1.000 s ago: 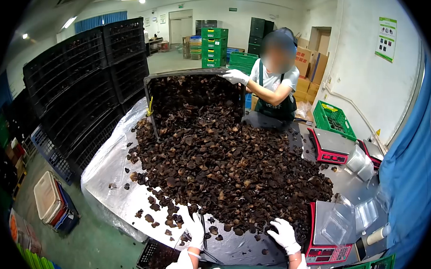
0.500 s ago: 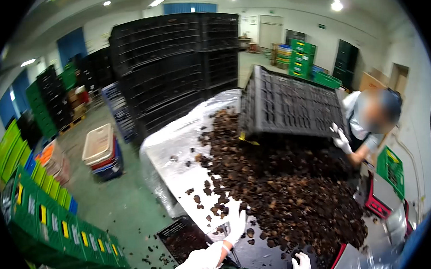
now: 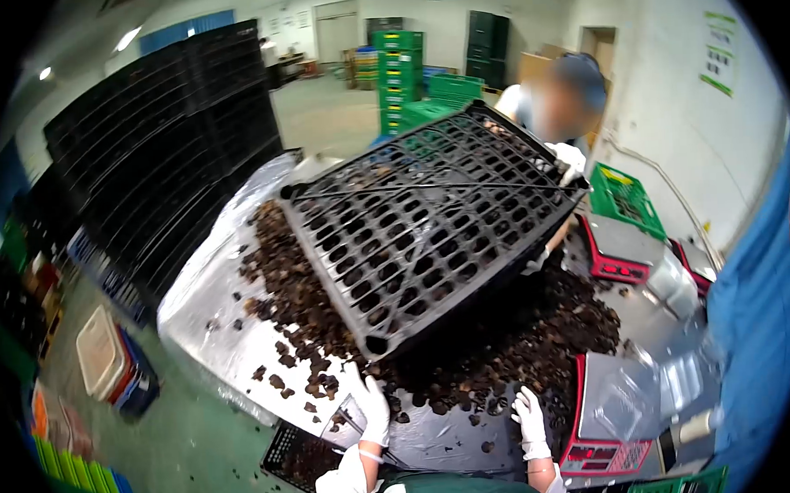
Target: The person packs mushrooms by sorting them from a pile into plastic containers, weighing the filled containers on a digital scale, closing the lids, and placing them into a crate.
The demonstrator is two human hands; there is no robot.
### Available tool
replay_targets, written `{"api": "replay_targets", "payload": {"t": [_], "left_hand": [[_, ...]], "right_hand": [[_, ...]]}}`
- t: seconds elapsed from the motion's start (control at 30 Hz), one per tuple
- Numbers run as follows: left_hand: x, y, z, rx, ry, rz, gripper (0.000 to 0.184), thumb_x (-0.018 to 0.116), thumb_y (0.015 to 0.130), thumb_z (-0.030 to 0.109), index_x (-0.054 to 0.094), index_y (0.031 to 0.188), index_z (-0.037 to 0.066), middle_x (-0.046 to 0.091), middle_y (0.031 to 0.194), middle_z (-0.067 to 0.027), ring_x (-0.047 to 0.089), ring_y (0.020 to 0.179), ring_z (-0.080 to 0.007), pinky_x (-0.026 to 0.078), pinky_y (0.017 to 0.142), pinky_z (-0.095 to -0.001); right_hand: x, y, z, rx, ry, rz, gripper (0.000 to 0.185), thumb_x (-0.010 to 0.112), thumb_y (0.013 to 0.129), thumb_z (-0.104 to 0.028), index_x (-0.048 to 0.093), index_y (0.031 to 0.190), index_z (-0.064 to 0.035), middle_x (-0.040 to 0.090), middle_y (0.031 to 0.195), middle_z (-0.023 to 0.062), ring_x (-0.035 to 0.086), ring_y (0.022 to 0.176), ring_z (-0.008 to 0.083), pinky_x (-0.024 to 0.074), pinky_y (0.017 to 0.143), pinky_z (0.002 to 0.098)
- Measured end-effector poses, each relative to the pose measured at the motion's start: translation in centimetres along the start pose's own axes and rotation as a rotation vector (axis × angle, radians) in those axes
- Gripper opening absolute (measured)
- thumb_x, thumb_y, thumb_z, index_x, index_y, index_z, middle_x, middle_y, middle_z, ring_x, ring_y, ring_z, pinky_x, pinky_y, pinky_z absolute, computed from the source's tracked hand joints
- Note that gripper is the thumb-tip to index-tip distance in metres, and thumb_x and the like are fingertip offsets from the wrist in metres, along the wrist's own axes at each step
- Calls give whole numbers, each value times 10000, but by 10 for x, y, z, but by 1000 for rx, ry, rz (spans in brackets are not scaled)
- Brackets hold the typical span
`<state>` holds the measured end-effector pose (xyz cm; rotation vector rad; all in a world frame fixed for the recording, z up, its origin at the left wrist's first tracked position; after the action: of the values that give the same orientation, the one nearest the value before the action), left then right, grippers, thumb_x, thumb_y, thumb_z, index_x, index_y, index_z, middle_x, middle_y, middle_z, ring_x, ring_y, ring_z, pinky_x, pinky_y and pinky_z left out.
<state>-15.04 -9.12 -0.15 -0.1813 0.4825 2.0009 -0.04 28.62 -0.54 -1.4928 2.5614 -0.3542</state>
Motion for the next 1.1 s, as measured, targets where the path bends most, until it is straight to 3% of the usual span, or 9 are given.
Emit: {"api": "replay_targets", "payload": {"t": [0.07, 0.13, 0.47, 0.67, 0.73, 0.83, 0.97, 1.0, 1.1], "left_hand": [[2, -1, -8, 50, 10, -7, 535, 441, 939, 147, 292, 1425, -18, 230, 1504, -229, 116, 1421, -378, 71, 1158, -441], [1, -4, -5, -36, 28, -60, 536, 426, 946, 144, 272, 1430, -27, 182, 1509, -260, 98, 1425, -382, 67, 1156, -454], [-6, 0, 3, 114, 71, -15, 542, 414, 943, 147, 267, 1435, -26, 235, 1495, -247, 141, 1413, -384, 83, 1153, -445], [-17, -2, 31, -16, 29, -89, 592, 509, 893, 131, 296, 1426, -16, 258, 1488, -240, 176, 1404, -385, 117, 1155, -438], [-6, -2, 2, 75, -2, 31, 589, 532, 886, 134, 318, 1416, -11, 301, 1467, -234, 199, 1394, -394, 127, 1153, -435], [-5, -4, 3, 116, -49, 43, 587, 562, 886, 152, 337, 1401, -14, 337, 1445, -227, 219, 1379, -423, 160, 1141, -453], [-3, -5, 4, 123, -32, 64, 582, 582, 879, 169, 362, 1393, 8, 355, 1434, -226, 231, 1374, -425, 198, 1132, -450], [-4, -6, 6, 128, -22, 77, 574, 584, 885, 172, 366, 1393, 18, 359, 1433, -225, 245, 1368, -429, 209, 1129, -450], [-6, -7, 10, 161, -45, 89, 570, 598, 888, 156, 369, 1390, 18, 372, 1424, -231, 262, 1363, -426, 223, 1125, -445]], "right_hand": [[-7, -1, 8, 0, -46, 23, 513, 582, 912, -222, 417, 1393, -153, 496, 1329, 97, 539, 1069, 158, 466, 850, 301], [-12, -3, 18, 2, -28, 47, 503, 579, 913, -214, 423, 1387, -151, 502, 1320, 95, 549, 1058, 159, 470, 848, 306], [-10, -3, 31, 1, 10, 83, 470, 580, 918, -201, 443, 1360, -121, 531, 1267, 90, 578, 1006, 152, 492, 818, 299], [-11, -13, 21, -8, 74, 88, 417, 545, 941, -268, 486, 1315, -91, 550, 1239, 57, 566, 993, 129, 483, 821, 281], [-15, -8, 28, 57, 65, 105, 508, 640, 867, -276, 491, 1312, -81, 526, 1287, 114, 554, 1083, 207, 469, 894, 349], [-21, 29, 68, 40, 104, 43, 481, 624, 876, -206, 478, 1321, -96, 533, 1279, 131, 558, 1095, 233, 482, 864, 356], [-22, 3, 39, 107, 166, 47, 441, 578, 926, -208, 474, 1323, -45, 518, 1298, 99, 546, 1047, 171, 461, 881, 289], [-25, 6, 47, -22, 102, -25, 445, 585, 922, -208, 472, 1320, -45, 522, 1286, 82, 549, 1016, 163, 472, 825, 279], [-14, -9, 20, -57, 9, -44, 411, 588, 919, -206, 504, 1285, -38, 553, 1238, 88, 552, 1021, 157, 470, 822, 267]]}}
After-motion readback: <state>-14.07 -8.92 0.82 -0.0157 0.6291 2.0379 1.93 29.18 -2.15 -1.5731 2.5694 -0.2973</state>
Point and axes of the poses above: each hand's wrist, its own y-axis towards the middle knuckle, its own x-axis out of the palm, z = x × y, the point moved 8 cm from there along y, towards the middle knuckle
